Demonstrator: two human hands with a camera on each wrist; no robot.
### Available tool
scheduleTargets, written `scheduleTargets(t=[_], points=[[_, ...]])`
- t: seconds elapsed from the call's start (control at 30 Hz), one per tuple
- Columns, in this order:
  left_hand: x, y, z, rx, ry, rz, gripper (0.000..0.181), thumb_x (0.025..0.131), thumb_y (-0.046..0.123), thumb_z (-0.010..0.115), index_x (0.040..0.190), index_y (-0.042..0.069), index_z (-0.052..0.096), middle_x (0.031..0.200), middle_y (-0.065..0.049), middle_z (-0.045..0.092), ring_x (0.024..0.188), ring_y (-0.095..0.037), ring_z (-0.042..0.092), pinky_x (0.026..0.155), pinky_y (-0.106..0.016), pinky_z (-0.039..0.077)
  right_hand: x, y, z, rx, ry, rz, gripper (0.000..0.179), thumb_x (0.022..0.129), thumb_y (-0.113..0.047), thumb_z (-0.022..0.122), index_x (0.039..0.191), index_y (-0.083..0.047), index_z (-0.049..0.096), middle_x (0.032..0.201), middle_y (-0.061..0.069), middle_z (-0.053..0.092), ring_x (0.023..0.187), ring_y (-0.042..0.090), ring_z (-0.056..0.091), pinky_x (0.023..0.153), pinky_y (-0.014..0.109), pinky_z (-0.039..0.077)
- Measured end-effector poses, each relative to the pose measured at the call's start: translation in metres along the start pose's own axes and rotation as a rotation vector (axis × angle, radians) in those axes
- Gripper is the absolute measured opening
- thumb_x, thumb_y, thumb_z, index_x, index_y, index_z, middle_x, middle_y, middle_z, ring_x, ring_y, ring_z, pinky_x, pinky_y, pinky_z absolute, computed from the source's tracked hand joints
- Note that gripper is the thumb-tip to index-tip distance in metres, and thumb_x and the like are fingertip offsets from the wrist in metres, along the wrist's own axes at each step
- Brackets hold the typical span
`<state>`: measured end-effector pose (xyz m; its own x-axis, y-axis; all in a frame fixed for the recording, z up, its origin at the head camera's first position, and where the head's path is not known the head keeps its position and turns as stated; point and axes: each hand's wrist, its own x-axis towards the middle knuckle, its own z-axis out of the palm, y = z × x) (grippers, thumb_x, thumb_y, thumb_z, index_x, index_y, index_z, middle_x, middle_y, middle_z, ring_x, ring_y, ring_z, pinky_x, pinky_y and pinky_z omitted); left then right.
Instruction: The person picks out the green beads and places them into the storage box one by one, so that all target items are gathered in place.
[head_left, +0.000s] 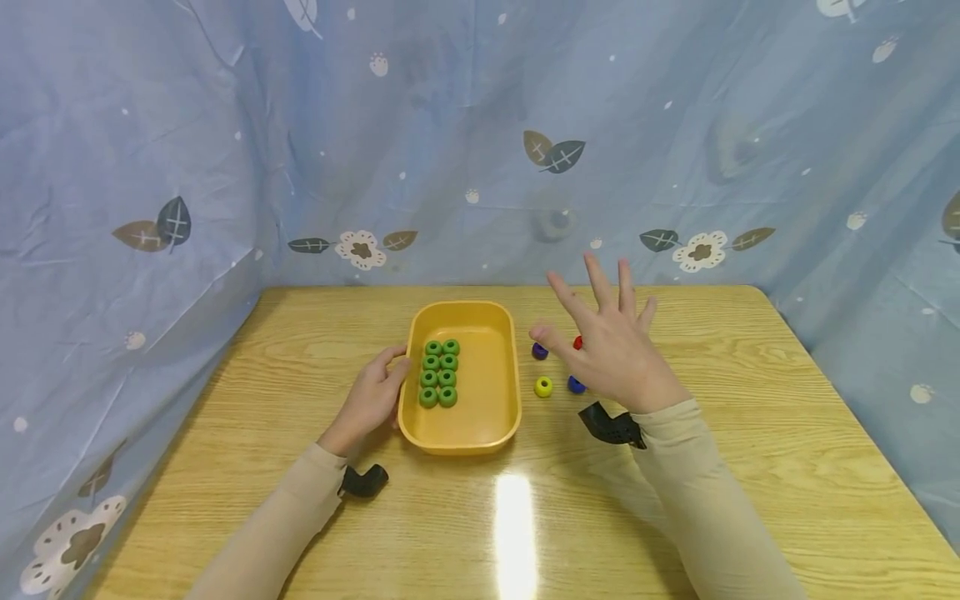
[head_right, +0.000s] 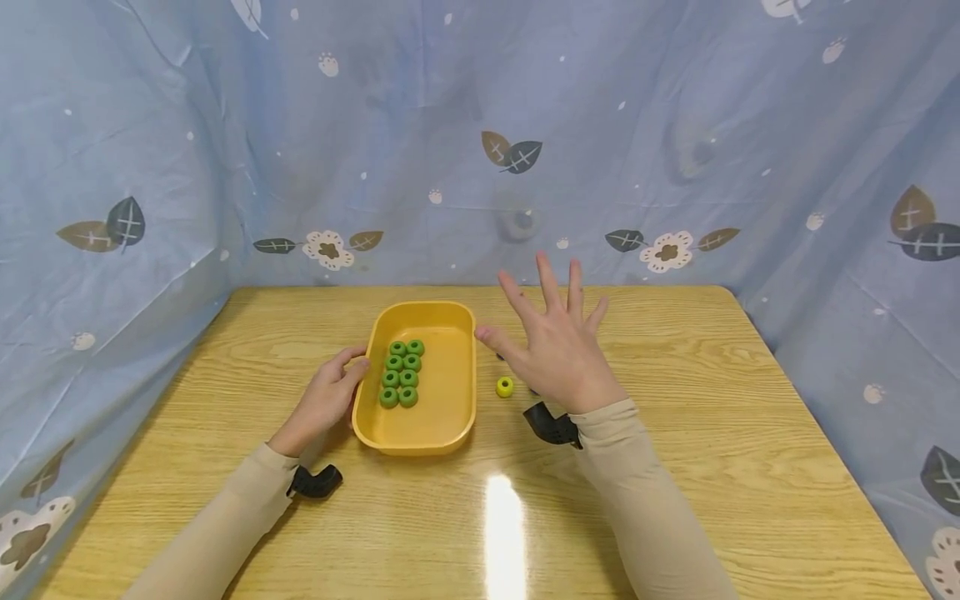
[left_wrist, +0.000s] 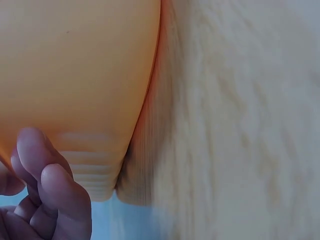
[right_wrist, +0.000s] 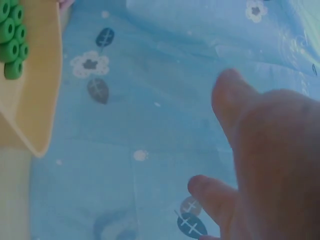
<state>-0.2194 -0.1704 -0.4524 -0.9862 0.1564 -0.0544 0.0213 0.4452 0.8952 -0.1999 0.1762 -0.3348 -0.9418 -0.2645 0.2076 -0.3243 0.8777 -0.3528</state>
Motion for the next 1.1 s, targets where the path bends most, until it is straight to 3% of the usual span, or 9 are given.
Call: scheduleTargets(t=[0.43, 0.9, 1.0, 1.1], points=[[0.001, -0.004, -0.004, -0.017, 0.006, -0.005, 0.051, 0.114, 0.038, 0.041, 0.156, 0.010, 0.041, 0.057, -0.008, 0.063, 0.041, -0.025, 0.059, 0.043, -0.037, 0.051, 0.004, -0.003, 0.004, -0.026, -0.004, -0.039, 0.084, 0.097, -0.073, 0.052, 0.167, -0.040, 0.019, 0.175, 0.002, -0.018, 0.155, 0.043, -0.029, 0.103, 0.093, 0.000], [-0.002, -0.008, -0.011, -0.048, -0.047, -0.021, 0.047, 0.114, 0.031, 0.043, 0.155, 0.008, 0.043, 0.058, -0.008, 0.060, 0.043, -0.022, 0.058, 0.047, -0.042, 0.055, -0.001, -0.004, -0.001, -0.032, -0.041, 0.013, 0.090, 0.098, -0.075, 0.049, 0.169, -0.034, 0.011, 0.174, 0.010, -0.017, 0.155, 0.047, -0.027, 0.104, 0.092, -0.001], [0.000, -0.005, -0.019, 0.027, -0.080, -0.028, 0.051, 0.114, 0.034, 0.043, 0.157, 0.006, 0.040, 0.061, -0.009, 0.061, 0.047, -0.022, 0.060, 0.050, -0.040, 0.056, -0.002, -0.004, -0.003, -0.031, -0.057, 0.026, 0.093, 0.097, -0.076, 0.048, 0.169, -0.032, 0.008, 0.174, 0.012, -0.017, 0.155, 0.047, -0.028, 0.104, 0.092, -0.002], [0.002, 0.006, -0.035, 0.238, -0.040, 0.035, 0.057, 0.113, 0.043, 0.041, 0.158, 0.007, 0.041, 0.071, -0.010, 0.065, 0.054, -0.023, 0.060, 0.055, -0.037, 0.053, -0.003, -0.005, -0.006, -0.030, -0.066, 0.034, 0.094, 0.097, -0.077, 0.048, 0.169, -0.032, 0.008, 0.174, 0.014, -0.016, 0.154, 0.048, -0.027, 0.104, 0.092, -0.002]])
